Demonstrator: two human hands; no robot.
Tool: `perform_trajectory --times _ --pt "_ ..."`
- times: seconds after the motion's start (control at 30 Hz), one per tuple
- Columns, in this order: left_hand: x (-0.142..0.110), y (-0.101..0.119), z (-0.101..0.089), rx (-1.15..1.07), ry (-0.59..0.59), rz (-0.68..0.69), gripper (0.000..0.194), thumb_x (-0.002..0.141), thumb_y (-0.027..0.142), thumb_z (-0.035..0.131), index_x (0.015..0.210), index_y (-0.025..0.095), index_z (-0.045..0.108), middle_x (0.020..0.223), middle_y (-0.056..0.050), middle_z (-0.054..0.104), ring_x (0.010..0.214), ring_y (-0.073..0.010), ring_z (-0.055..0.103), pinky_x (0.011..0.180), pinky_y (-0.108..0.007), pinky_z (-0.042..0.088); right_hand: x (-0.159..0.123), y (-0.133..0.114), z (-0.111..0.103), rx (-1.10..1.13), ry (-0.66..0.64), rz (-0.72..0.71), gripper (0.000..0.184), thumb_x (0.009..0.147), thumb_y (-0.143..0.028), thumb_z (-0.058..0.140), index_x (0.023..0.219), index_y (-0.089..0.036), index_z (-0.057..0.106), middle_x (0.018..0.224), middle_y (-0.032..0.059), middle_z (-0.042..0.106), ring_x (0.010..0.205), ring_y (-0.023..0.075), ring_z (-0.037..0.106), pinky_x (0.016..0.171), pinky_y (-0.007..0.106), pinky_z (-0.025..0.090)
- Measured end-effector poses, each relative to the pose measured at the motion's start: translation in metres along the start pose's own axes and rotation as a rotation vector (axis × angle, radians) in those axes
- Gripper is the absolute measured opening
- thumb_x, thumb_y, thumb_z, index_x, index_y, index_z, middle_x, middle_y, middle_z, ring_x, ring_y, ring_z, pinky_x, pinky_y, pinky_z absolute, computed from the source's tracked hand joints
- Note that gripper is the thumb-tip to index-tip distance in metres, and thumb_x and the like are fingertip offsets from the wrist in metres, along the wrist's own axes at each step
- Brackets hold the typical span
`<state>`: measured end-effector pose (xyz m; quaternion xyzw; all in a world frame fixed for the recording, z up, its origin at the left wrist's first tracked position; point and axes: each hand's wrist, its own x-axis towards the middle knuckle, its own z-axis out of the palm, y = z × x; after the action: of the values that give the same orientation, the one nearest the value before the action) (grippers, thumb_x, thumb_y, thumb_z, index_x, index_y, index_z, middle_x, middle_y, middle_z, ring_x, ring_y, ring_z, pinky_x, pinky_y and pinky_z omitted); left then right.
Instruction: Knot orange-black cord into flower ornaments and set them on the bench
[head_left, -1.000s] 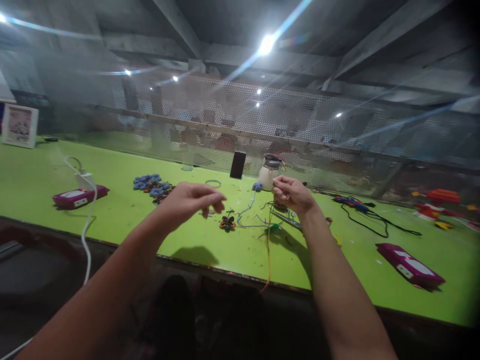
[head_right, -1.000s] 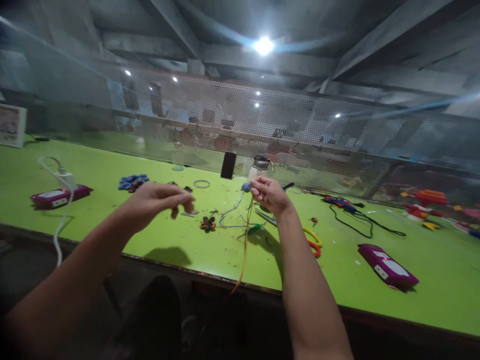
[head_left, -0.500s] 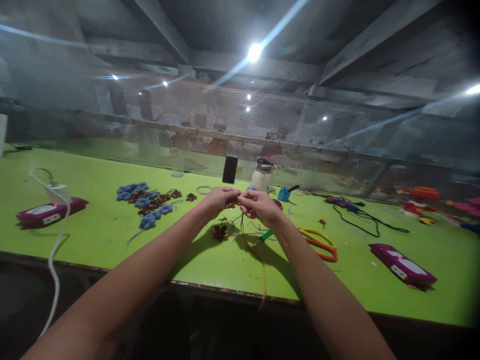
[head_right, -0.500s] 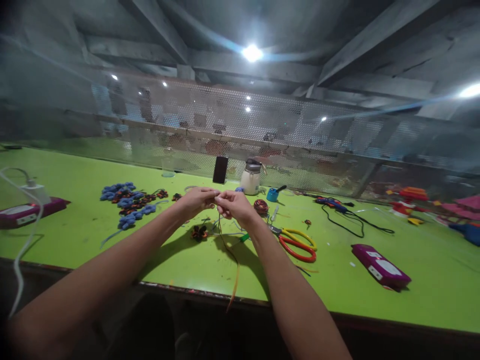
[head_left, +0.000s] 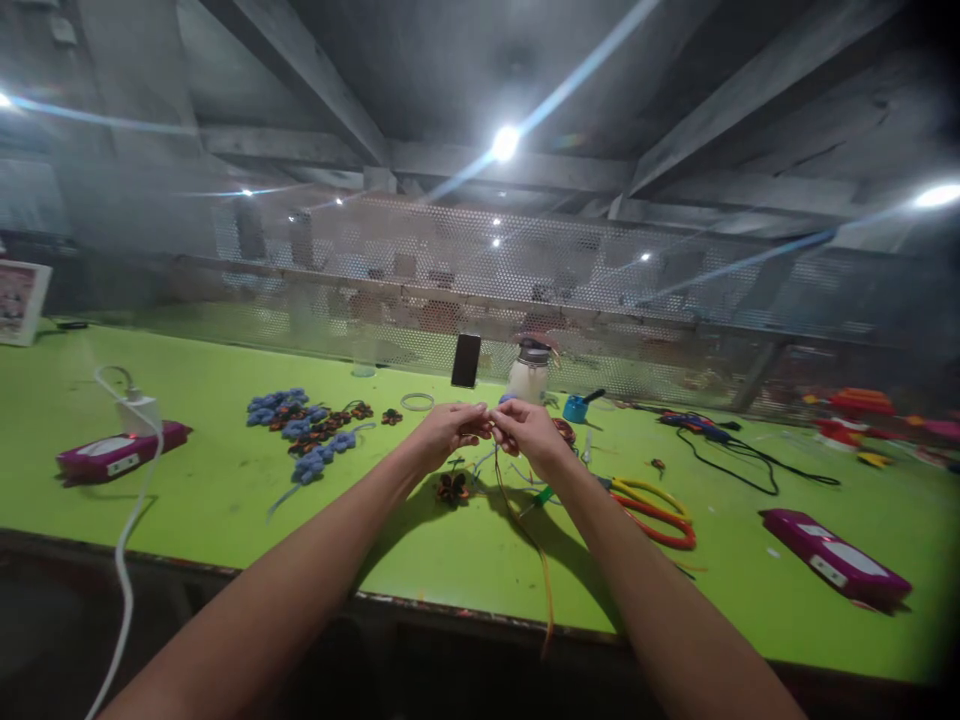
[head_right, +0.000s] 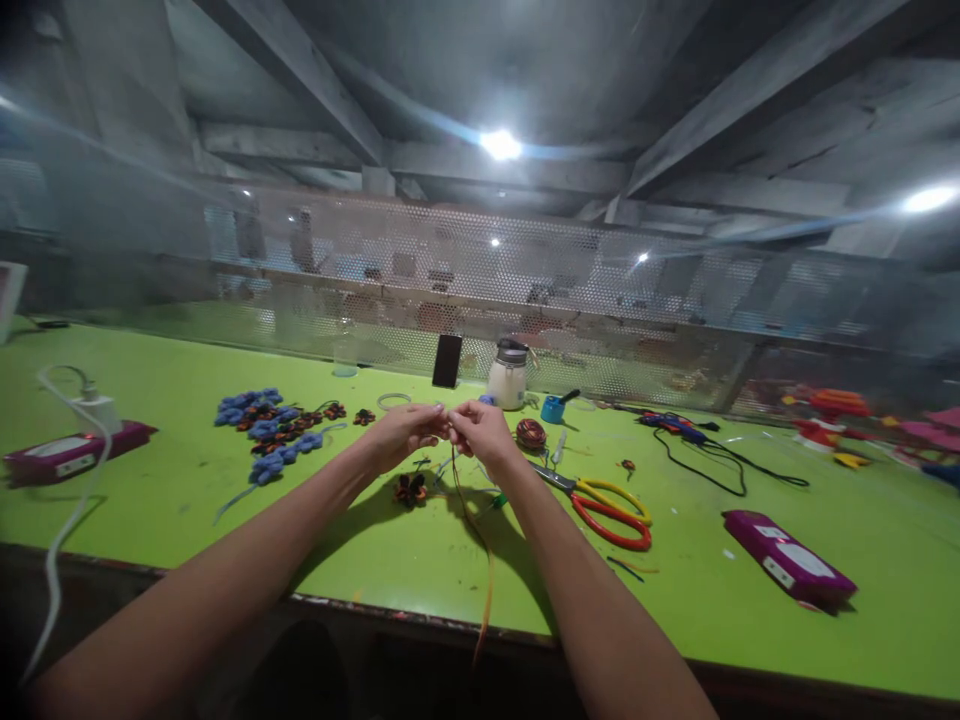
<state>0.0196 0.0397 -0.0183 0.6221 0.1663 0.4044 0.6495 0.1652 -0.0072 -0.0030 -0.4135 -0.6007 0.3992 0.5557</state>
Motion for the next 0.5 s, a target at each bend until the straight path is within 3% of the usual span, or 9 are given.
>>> perform_trajectory --times 0.3,0.5 --pt "0.0027 -0.0088 -0.0009 -0.031 0.005 -0.022 0.029 0.065 0.03 0.073 0.082 0.008 0.067 0.078 -0.009 0.065 0.073 -0.0113 0.058 0.073 -0.026 0.04 0.0024 0.0045 -0.0018 0.067 0.037 0.08 0.028 0.062 -0.03 0.069 0.079 -0.015 0.053 0.042 -0.0054 0.054 0.032 0.0043 0.04 0.031 0.013 0.025" --pt "0.0018 -0.0057 -0.0024 0.008 0.03 0.016 0.029 0.062 0.029 0.075 0.08 0.008 0.068 0.072 -0.008 0.065 0.067 -0.0112 0.056 0.07 -0.027 0.04 0.0009 0.0029 -0.0034 0.193 -0.054 0.158 0.032 0.064 -0.026 0.07 0.088 -0.013 0.053 0.047 -0.0043 0.055 0.036 0.003 0.042 0.034 0.012 0.027"
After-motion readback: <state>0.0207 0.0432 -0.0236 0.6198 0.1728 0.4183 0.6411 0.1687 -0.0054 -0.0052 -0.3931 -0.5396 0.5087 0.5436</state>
